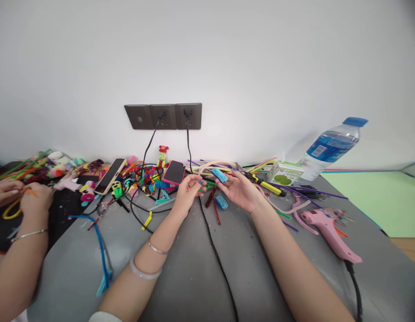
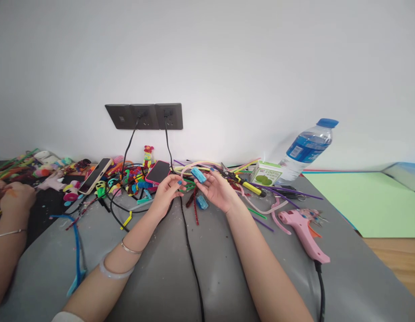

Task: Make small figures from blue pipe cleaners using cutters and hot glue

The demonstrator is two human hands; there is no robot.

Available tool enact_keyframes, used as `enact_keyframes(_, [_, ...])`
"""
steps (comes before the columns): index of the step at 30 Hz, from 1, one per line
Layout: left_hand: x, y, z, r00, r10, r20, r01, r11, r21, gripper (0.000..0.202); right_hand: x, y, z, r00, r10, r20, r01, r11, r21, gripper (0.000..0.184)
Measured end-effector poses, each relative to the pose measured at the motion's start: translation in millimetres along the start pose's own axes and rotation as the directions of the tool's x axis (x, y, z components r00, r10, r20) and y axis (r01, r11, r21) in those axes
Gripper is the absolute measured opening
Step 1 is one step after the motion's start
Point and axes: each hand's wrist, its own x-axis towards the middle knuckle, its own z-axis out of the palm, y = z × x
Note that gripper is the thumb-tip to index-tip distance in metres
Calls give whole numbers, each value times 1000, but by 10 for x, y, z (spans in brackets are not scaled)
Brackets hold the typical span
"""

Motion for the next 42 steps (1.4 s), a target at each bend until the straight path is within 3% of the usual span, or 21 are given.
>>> enact_keyframes(12, [10, -24, 3, 1000, 5, -2, -6, 1000, -11, 31, -3, -7, -4, 995, 96, 3, -96, 995, 38, 45])
enact_keyframes(19, [21, -26, -4, 995, 94, -46, -93, 996, 7, 36, -71, -20, 84, 982, 179, 60, -181, 983, 13, 49])
enact_keyframes(24, [11, -13, -23, 991, 126, -40, -126, 992, 3, 32, -152, -27, 157, 931, 312, 189, -303, 950, -76, 51])
enact_keyframes(31, [16, -46, -48, 983, 183, 17, -184, 981, 68, 22, -189, -4, 159, 849, 389, 357, -345, 920, -183, 58])
enact_keyframes(38, [-20, 9, -12, 951, 177, 255, -215, 968, 128, 18, -191, 96, 204, 775, 462, 431, -401, 887, -231, 62])
enact_keyframes(42, [-51, 39, 23, 949, 161, 269, -190, 978, 84, 21, -184, 152, 213, 750, 494, 441, -425, 870, -251, 64])
